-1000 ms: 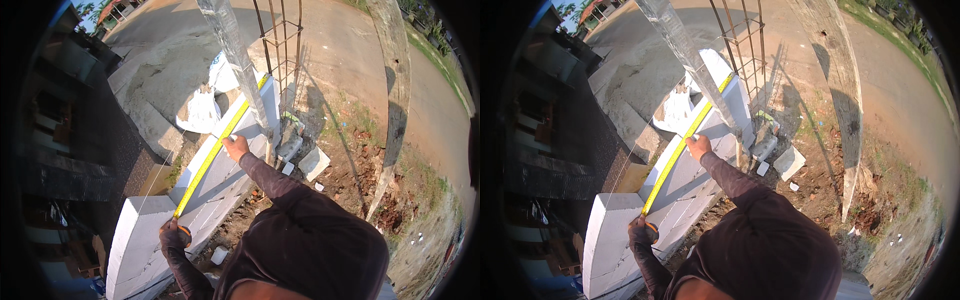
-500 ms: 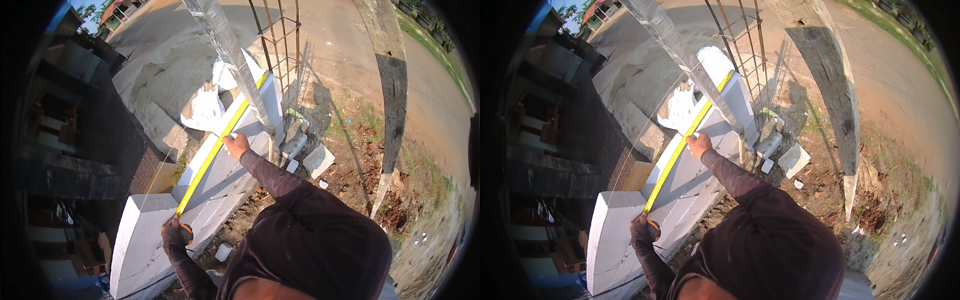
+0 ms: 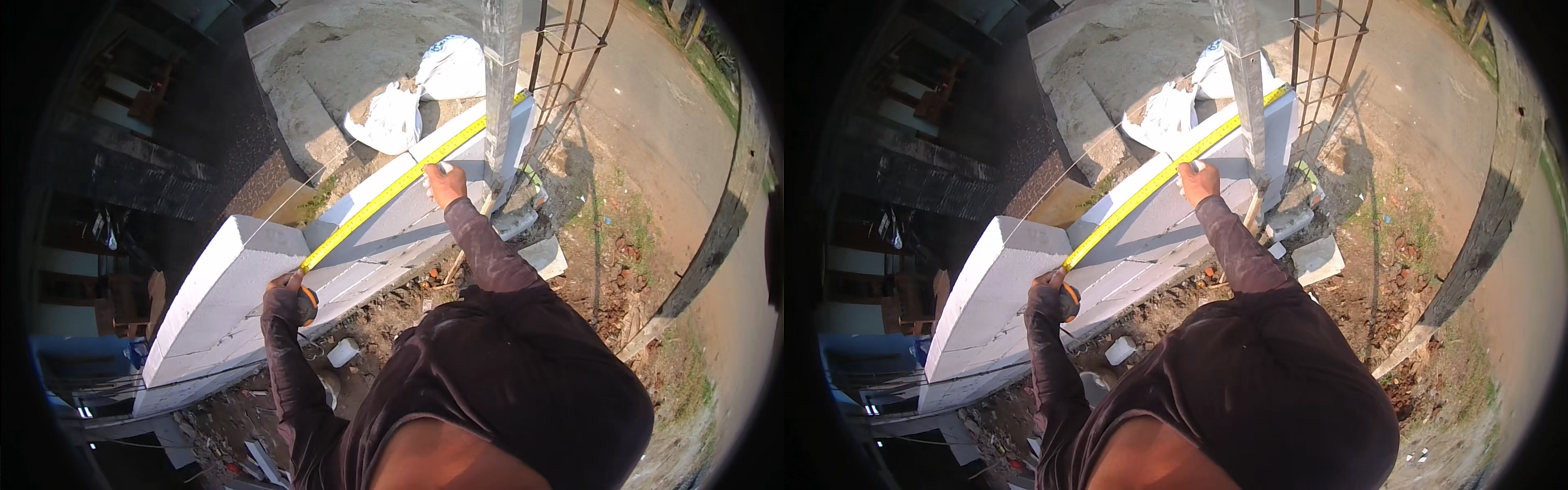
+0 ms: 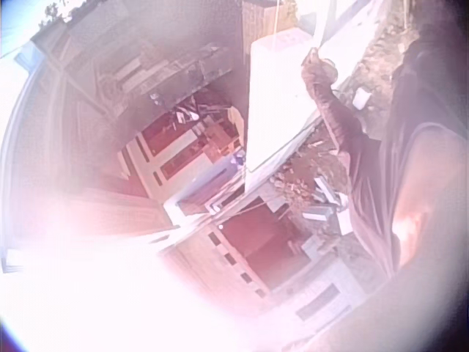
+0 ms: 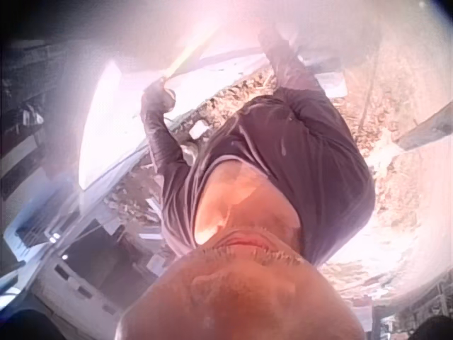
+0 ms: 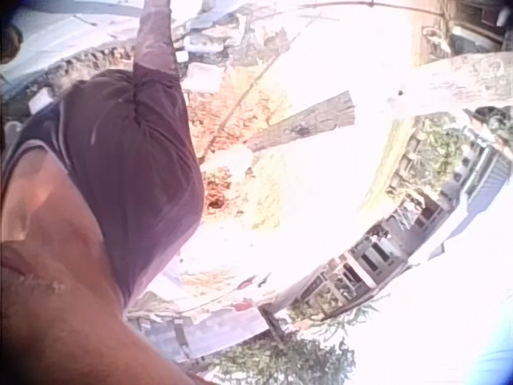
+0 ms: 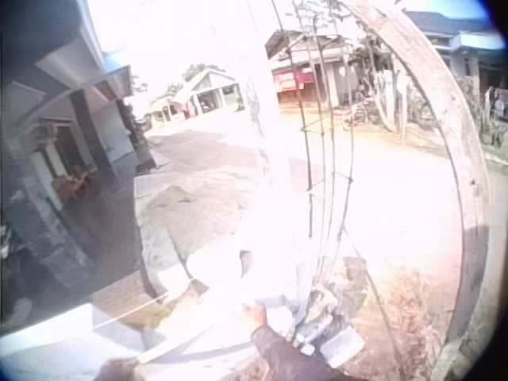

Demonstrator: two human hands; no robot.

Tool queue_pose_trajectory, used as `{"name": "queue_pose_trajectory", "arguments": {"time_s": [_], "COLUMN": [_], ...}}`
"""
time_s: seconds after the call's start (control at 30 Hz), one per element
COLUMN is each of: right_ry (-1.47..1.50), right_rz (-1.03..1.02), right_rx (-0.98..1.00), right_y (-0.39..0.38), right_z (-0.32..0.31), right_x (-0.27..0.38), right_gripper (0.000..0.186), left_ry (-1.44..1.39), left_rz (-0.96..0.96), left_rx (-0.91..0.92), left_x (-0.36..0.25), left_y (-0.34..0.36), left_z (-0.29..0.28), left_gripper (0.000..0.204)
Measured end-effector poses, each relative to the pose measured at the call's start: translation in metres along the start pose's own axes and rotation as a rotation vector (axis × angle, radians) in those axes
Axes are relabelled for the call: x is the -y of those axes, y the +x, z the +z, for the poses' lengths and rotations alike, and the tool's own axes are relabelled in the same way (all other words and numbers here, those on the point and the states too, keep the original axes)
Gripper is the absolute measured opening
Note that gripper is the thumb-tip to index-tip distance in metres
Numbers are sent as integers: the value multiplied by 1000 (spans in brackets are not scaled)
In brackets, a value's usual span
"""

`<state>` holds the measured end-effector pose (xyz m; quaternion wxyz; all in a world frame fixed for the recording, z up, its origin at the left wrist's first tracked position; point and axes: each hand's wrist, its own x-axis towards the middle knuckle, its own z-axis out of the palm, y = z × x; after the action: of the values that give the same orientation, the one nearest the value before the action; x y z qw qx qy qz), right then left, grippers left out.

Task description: The person applies mortar to a low wall using a trowel and bucket, then places white blocks onto the mortar. The person repeats this process, adding blocks and applying mortar to the joints.

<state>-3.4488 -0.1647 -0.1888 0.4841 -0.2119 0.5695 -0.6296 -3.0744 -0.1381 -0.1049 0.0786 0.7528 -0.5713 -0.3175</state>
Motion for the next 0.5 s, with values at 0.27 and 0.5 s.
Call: {"name": "queue_pose_trajectory", "arguments": {"time_s": [0.27, 0.5], "right_ry": [-61, 2], "right_rz": [-1, -70], "right_rx": [-37, -39], "right_y": [5, 5], "right_z": [2, 0], "right_x": [-11, -2], "right_gripper": [26, 20], "left_ry": [38, -62], "left_rz": [-40, 30], "left_rx": [-56, 45], "left_x": [0, -17], "left_y": [-7, -9], "left_z": [-2, 2], "left_gripper": [39, 36]}}
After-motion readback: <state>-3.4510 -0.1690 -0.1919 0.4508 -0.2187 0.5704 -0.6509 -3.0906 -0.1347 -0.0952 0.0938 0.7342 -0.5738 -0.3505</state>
